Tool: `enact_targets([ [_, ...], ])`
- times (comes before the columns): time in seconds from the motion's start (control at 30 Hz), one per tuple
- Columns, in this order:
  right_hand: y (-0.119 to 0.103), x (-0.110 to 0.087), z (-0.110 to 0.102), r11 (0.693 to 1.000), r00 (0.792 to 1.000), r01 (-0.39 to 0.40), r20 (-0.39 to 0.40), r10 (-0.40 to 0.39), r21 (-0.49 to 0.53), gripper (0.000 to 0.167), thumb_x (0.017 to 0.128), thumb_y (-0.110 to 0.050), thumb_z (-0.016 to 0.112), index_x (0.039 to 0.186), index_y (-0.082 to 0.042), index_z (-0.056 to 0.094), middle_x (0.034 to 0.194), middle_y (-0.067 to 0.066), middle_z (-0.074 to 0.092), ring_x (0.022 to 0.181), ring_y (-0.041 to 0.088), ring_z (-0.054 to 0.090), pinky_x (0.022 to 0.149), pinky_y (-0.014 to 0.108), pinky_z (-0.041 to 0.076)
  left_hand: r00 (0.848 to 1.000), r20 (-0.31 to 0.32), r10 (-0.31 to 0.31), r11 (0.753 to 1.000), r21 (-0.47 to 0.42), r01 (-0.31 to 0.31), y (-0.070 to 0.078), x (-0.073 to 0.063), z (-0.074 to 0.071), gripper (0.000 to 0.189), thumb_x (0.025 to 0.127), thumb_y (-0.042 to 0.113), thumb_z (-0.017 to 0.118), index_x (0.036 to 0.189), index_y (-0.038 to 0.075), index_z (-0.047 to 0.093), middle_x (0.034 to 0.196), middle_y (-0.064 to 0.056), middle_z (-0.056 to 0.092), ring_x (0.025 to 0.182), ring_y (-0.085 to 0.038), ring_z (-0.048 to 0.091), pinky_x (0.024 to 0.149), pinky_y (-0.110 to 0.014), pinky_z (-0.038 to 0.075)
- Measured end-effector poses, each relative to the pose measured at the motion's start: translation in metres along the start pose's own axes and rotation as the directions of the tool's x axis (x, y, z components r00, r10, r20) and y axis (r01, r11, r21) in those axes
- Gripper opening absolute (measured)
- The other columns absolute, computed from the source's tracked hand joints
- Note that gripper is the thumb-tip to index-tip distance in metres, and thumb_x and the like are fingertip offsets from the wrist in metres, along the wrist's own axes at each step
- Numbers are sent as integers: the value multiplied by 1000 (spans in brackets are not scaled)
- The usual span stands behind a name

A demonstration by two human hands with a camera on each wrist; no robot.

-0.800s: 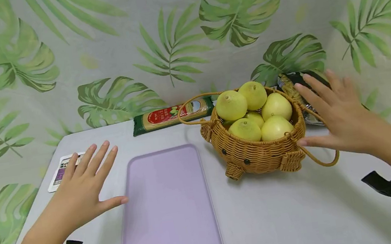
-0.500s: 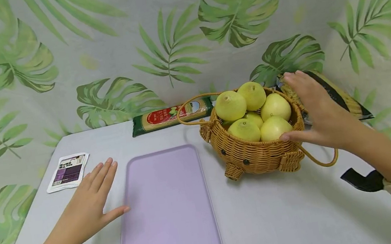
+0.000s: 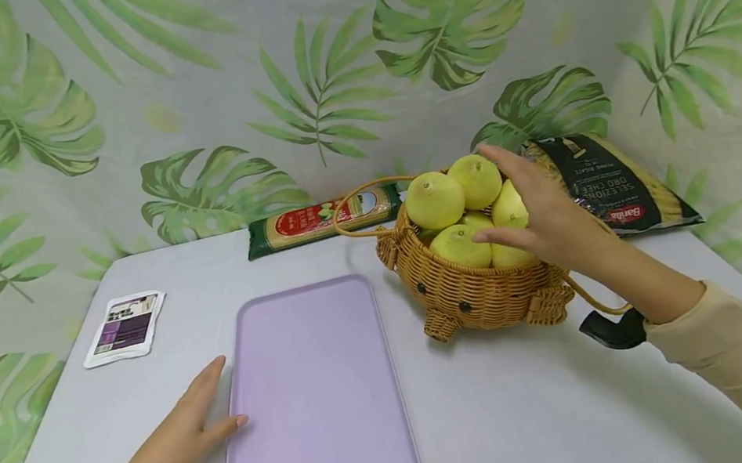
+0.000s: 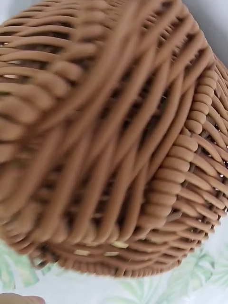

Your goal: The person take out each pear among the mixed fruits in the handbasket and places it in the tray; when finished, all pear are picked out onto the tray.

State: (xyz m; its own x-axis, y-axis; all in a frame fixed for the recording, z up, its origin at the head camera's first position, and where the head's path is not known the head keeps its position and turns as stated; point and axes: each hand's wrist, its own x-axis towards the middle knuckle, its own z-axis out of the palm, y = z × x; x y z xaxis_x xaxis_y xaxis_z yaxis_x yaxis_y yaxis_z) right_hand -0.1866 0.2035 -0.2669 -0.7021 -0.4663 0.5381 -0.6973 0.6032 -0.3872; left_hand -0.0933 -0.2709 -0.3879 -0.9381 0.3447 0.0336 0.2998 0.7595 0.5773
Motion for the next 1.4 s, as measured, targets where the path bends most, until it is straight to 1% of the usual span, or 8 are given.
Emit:
enact_targets([
  [0.23,7,10,15,999,999,40,-8,-40,14,89,74,-17,74,143,-10,19,145,11,22,131,27,19,101,49,21,999,22,-38,998,-41,39,-7,-4,7,81,81,34,66,137,-7,24,136,-30,28,123,-47,25,95,-59,22],
  [0.5,12,16,24,999,1000,11,18,-12,46,88,75,-16,73,143,-8,18,144,13,22,131,28,18,100,50,22,998,41,-43,996,-72,46,-11,-6,8,74,83,34,64,138,-1,29,136,-26,31,123,-44,27,95,-58,24],
  [0.8,17,20,32,996,999,-23,32,20,87,87,75,-15,73,143,-8,19,144,14,21,132,26,16,100,51,21,999,25,-23,996,-87,25,-16,-7,12,71,83,32,64,139,6,31,136,-21,34,124,-42,28,93,-57,25],
  [0.87,18,22,34,996,999,-21,31,19,86,87,75,-15,73,142,-7,20,143,14,22,131,27,17,100,51,21,999,24,-22,995,-92,24,-18,-8,12,70,83,31,64,140,7,30,136,-20,34,124,-42,27,94,-54,25],
  [0.97,18,24,36,996,999,-22,37,19,90,85,75,-16,73,142,-7,21,143,14,25,131,27,19,100,50,22,1000,21,-20,995,-97,22,-19,-9,13,69,84,32,63,140,9,30,137,-18,34,125,-40,27,101,-31,23],
  [1.03,18,26,36,996,999,-25,45,21,88,85,76,-17,73,142,-8,21,142,13,25,131,27,20,101,50,22,1000,14,-14,995,-101,15,-20,-9,13,69,84,31,63,140,10,30,137,-17,34,125,-39,27,97,-15,18],
  [1.1,18,27,37,996,998,-31,55,26,88,84,77,-18,73,142,-8,21,142,13,25,130,27,20,101,49,22,1000,7,-7,994,-107,8,-21,-9,14,68,84,31,63,140,10,30,137,-17,34,125,-38,28,90,-4,12],
  [1.4,17,31,37,990,988,-105,121,94,89,79,81,-31,67,142,-11,21,144,9,23,130,26,19,99,52,23,1000,-8,-9,995,-101,9,-28,-9,16,69,84,32,63,140,9,30,138,-16,33,124,-39,27,89,-2,10],
])
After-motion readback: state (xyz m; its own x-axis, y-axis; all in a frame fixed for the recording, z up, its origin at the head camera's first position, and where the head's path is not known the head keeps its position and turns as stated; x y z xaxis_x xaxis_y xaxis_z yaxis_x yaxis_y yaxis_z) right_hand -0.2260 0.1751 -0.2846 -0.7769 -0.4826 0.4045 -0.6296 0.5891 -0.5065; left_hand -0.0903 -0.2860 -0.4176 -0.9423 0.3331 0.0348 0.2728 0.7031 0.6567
